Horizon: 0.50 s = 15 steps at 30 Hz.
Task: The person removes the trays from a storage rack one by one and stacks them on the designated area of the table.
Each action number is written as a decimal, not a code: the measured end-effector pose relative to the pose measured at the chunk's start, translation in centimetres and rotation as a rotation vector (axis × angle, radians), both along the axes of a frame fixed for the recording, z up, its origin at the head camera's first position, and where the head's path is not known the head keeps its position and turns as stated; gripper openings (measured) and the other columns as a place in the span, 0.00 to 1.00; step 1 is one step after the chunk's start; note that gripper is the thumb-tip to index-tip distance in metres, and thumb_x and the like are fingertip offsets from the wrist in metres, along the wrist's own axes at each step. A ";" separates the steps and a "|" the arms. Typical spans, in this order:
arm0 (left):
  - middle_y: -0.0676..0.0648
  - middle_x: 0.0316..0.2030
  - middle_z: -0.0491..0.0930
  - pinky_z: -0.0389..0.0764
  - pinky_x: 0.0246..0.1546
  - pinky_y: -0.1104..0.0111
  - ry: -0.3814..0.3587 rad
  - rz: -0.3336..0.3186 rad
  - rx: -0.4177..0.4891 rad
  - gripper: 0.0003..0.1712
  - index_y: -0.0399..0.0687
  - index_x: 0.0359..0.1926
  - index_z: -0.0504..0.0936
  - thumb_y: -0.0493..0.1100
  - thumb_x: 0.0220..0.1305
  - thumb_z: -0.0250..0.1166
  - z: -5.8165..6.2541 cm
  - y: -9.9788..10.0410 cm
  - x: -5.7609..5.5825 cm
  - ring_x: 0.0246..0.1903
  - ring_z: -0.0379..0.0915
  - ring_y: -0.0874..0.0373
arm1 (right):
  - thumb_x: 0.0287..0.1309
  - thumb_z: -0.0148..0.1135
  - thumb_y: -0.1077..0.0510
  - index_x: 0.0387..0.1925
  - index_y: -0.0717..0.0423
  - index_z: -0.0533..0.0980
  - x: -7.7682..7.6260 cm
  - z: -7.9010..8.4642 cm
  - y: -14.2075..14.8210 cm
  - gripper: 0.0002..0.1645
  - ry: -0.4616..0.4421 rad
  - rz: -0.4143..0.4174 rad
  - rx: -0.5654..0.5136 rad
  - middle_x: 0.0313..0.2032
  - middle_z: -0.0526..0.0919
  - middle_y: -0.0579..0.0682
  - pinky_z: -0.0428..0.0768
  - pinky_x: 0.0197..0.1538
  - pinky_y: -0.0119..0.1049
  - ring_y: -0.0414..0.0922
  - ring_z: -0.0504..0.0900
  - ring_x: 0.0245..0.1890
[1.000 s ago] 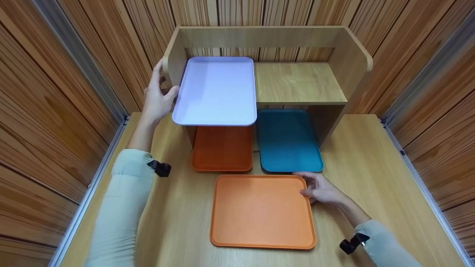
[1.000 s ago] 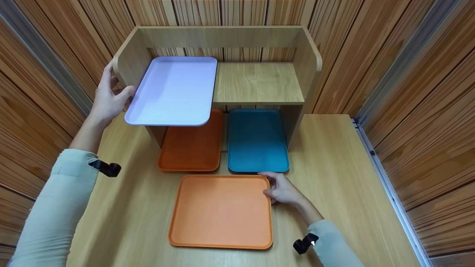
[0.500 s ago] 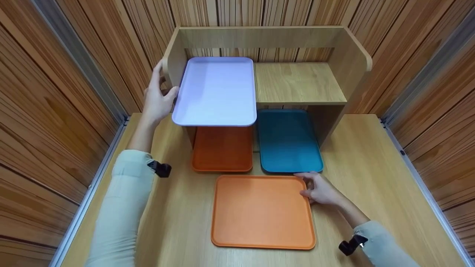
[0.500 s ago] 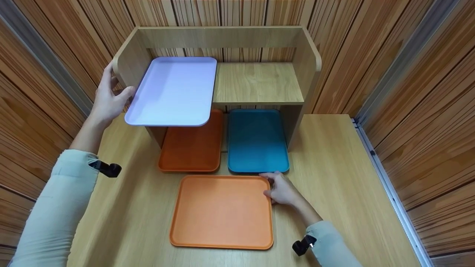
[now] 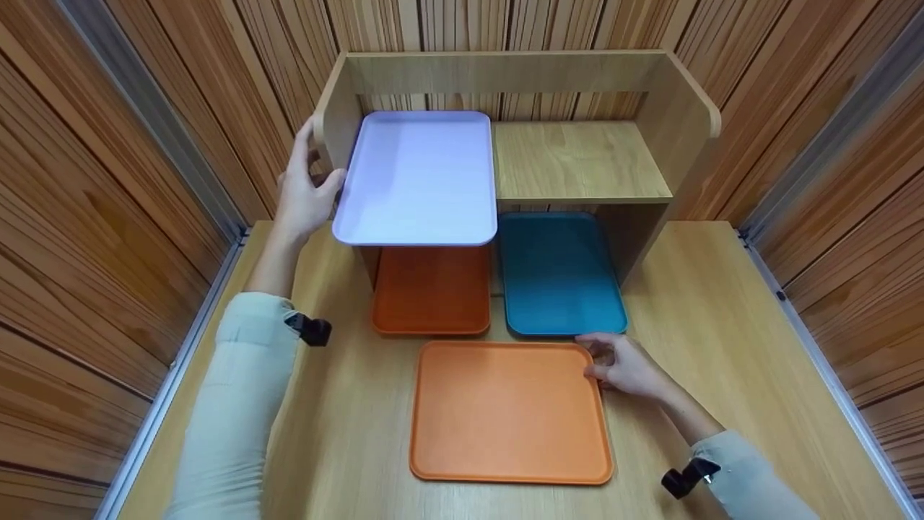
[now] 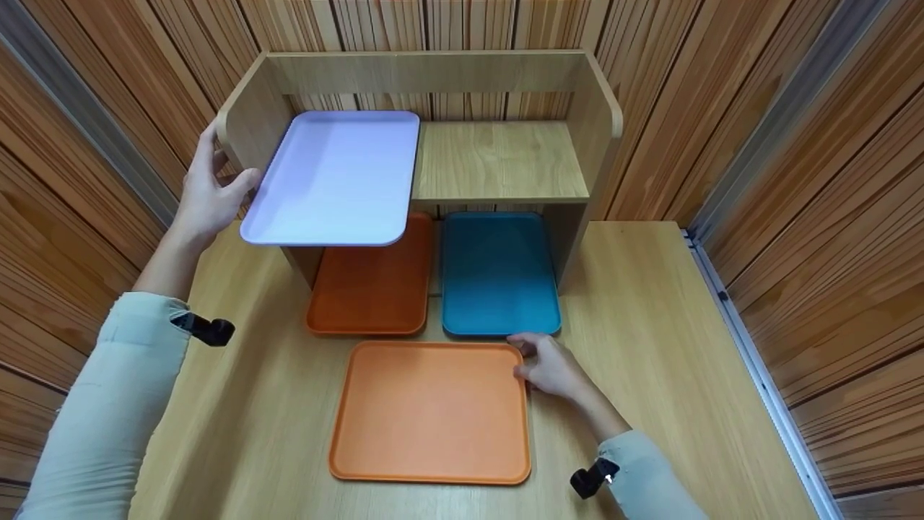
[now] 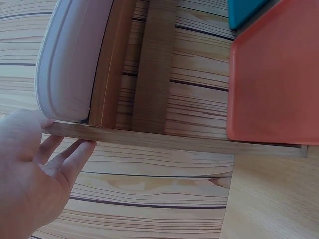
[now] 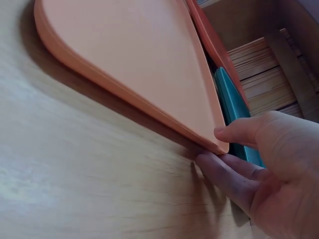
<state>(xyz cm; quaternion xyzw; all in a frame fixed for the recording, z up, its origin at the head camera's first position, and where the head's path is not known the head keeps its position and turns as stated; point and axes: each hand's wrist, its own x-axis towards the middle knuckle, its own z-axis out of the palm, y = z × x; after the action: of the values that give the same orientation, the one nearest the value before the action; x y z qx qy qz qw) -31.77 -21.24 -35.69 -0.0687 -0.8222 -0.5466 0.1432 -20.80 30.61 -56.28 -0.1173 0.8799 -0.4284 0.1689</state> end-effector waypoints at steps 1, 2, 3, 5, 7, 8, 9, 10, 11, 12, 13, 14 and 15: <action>0.35 0.88 0.59 0.75 0.82 0.36 -0.004 0.002 -0.001 0.48 0.61 0.93 0.46 0.36 0.85 0.58 0.0 0.0 0.0 0.84 0.66 0.33 | 0.72 0.71 0.67 0.73 0.67 0.78 0.0 0.2 0.0 0.30 0.003 0.005 -0.001 0.58 0.86 0.69 0.86 0.31 0.28 0.46 0.86 0.33; 0.34 0.88 0.59 0.75 0.82 0.37 -0.007 0.004 -0.002 0.48 0.62 0.93 0.46 0.35 0.85 0.58 0.1 0.0 0.1 0.84 0.66 0.32 | 0.73 0.71 0.68 0.73 0.67 0.77 0.0 0.4 0.0 0.30 0.010 0.011 -0.003 0.58 0.86 0.70 0.87 0.32 0.27 0.48 0.88 0.35; 0.34 0.88 0.59 0.75 0.83 0.37 -0.010 0.005 -0.001 0.48 0.62 0.93 0.46 0.35 0.85 0.58 0.1 0.0 0.1 0.84 0.66 0.32 | 0.73 0.70 0.68 0.72 0.68 0.78 0.0 0.8 0.0 0.29 0.021 0.014 -0.003 0.57 0.86 0.70 0.87 0.34 0.27 0.50 0.90 0.37; 0.34 0.88 0.59 0.75 0.83 0.37 -0.018 0.006 -0.002 0.48 0.63 0.93 0.46 0.35 0.85 0.58 0.2 0.1 0.1 0.84 0.67 0.32 | 0.72 0.70 0.68 0.71 0.69 0.78 0.0 1.5 -0.1 0.28 0.058 0.017 0.004 0.56 0.87 0.71 0.87 0.36 0.26 0.54 0.93 0.43; 0.35 0.88 0.59 0.75 0.83 0.38 -0.021 0.008 0.000 0.48 0.62 0.93 0.46 0.34 0.85 0.58 0.2 0.1 0.1 0.84 0.66 0.33 | 0.72 0.71 0.68 0.69 0.70 0.79 0.0 2.3 -0.1 0.27 0.112 0.019 0.020 0.55 0.89 0.72 0.86 0.40 0.24 0.57 0.94 0.47; 0.35 0.88 0.59 0.74 0.84 0.38 -0.023 0.010 -0.001 0.48 0.62 0.93 0.46 0.34 0.85 0.58 0.2 0.1 0.1 0.84 0.65 0.33 | 0.72 0.71 0.68 0.69 0.70 0.80 0.0 2.8 -0.1 0.27 0.133 0.013 0.026 0.54 0.89 0.72 0.86 0.41 0.24 0.58 0.94 0.47; 0.35 0.88 0.58 0.74 0.84 0.38 -0.024 0.011 0.000 0.48 0.63 0.93 0.46 0.34 0.85 0.58 0.2 0.1 0.1 0.85 0.65 0.33 | 0.72 0.71 0.68 0.68 0.70 0.80 0.0 3.2 -0.1 0.26 0.148 0.005 0.032 0.54 0.89 0.71 0.85 0.41 0.25 0.59 0.94 0.47; 0.35 0.88 0.58 0.74 0.84 0.38 -0.024 0.013 -0.002 0.48 0.63 0.93 0.46 0.35 0.85 0.58 0.2 0.1 0.1 0.85 0.65 0.34 | 0.72 0.71 0.67 0.68 0.69 0.80 0.0 3.6 -0.2 0.26 0.158 -0.001 0.039 0.54 0.90 0.71 0.85 0.41 0.25 0.59 0.93 0.47; 0.35 0.88 0.59 0.74 0.84 0.39 -0.019 0.013 0.001 0.48 0.62 0.93 0.46 0.34 0.85 0.58 0.2 0.0 0.1 0.85 0.65 0.34 | 0.73 0.71 0.67 0.68 0.69 0.80 0.0 4.0 -0.2 0.26 0.165 -0.004 0.041 0.53 0.89 0.71 0.85 0.40 0.26 0.59 0.93 0.46; 0.35 0.88 0.59 0.74 0.84 0.39 -0.013 0.013 0.003 0.48 0.61 0.93 0.46 0.34 0.85 0.59 0.1 0.0 0.1 0.85 0.65 0.35 | 0.73 0.71 0.66 0.69 0.68 0.81 -0.1 4.4 -0.3 0.26 0.172 -0.006 0.045 0.54 0.90 0.71 0.86 0.40 0.26 0.59 0.93 0.46; 0.35 0.88 0.60 0.74 0.84 0.39 -0.012 0.014 0.004 0.48 0.61 0.93 0.46 0.34 0.85 0.59 0.1 0.0 0.0 0.84 0.66 0.35 | 0.74 0.71 0.65 0.69 0.68 0.81 -0.1 4.7 -0.3 0.25 0.176 -0.010 0.049 0.54 0.90 0.70 0.86 0.40 0.27 0.59 0.93 0.45; 0.35 0.88 0.60 0.74 0.84 0.40 -0.007 0.012 0.006 0.48 0.61 0.93 0.46 0.34 0.85 0.59 0.0 0.0 0.0 0.84 0.66 0.36 | 0.75 0.70 0.65 0.69 0.67 0.80 -0.1 4.9 -0.4 0.25 0.180 -0.015 0.049 0.55 0.89 0.71 0.86 0.39 0.27 0.58 0.93 0.45; 0.35 0.87 0.61 0.74 0.84 0.40 -0.002 0.011 0.006 0.48 0.60 0.93 0.47 0.34 0.84 0.59 0.0 0.0 0.0 0.84 0.66 0.36 | 0.75 0.70 0.65 0.70 0.66 0.80 -0.1 5.1 -0.5 0.26 0.188 -0.020 0.047 0.56 0.89 0.71 0.86 0.39 0.28 0.58 0.93 0.45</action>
<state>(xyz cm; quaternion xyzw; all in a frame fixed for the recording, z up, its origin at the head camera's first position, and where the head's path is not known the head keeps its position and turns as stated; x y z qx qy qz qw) -31.75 -21.24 -35.65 -0.0631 -0.8210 -0.5484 0.1458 -20.91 30.12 -51.15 -0.1444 0.9027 -0.3965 0.0841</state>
